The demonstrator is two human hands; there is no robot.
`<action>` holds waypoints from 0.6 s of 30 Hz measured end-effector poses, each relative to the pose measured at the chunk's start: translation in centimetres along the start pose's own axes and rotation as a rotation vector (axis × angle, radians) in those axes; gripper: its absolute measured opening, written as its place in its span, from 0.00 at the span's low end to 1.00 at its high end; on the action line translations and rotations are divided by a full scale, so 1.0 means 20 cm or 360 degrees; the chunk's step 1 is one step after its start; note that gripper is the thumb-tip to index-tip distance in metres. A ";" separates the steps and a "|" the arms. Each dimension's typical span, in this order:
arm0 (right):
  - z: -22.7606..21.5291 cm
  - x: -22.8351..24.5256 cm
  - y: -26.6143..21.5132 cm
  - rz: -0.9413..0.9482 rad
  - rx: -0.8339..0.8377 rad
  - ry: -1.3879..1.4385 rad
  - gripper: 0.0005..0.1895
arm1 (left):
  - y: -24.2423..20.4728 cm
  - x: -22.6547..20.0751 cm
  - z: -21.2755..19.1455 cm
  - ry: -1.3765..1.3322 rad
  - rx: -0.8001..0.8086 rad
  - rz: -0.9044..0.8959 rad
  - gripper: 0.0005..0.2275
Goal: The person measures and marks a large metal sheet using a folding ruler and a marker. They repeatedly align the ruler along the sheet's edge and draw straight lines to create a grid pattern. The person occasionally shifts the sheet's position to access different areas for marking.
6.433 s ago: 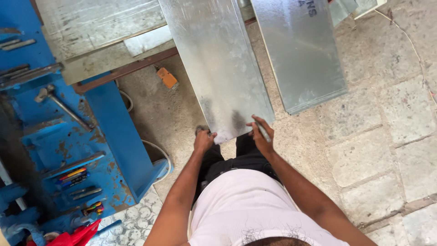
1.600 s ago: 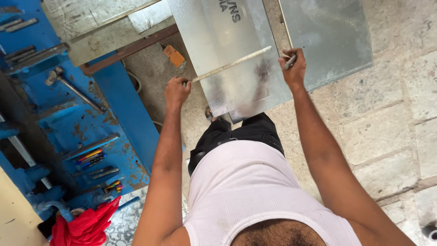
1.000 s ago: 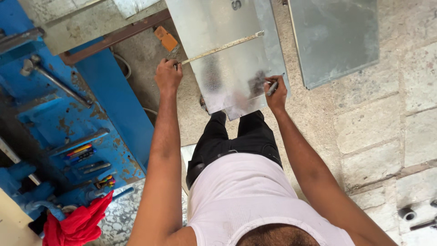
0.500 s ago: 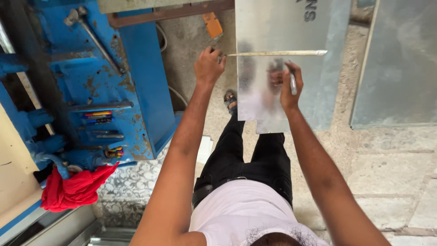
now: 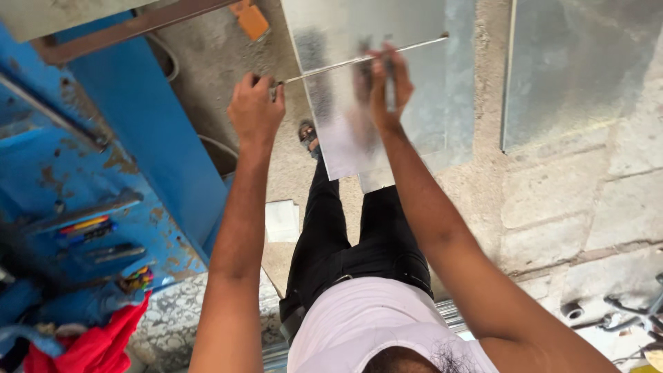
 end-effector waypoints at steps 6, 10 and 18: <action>-0.41 -0.43 0.13 0.0117 -0.0519 -0.0596 0.15 | 0.01 0.01 0.01 -0.0016 0.0049 -0.0010 0.08; -0.51 -0.56 0.13 0.0132 -0.0406 -0.0601 0.14 | 0.02 0.03 0.07 -0.0025 0.0060 0.0021 0.08; -0.55 -0.58 0.22 -0.0059 -0.0264 -0.0619 0.09 | 0.05 0.03 0.12 -0.0073 0.0068 0.0059 0.09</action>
Point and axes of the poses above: each hand's wrist, its own y-axis towards the middle knuckle, its own z-axis out of the palm, x = y × z, the point moved 1 cm from there along y, towards the middle knuckle, and after that the axes turned 11 degrees about x, right-handed, at the moved point
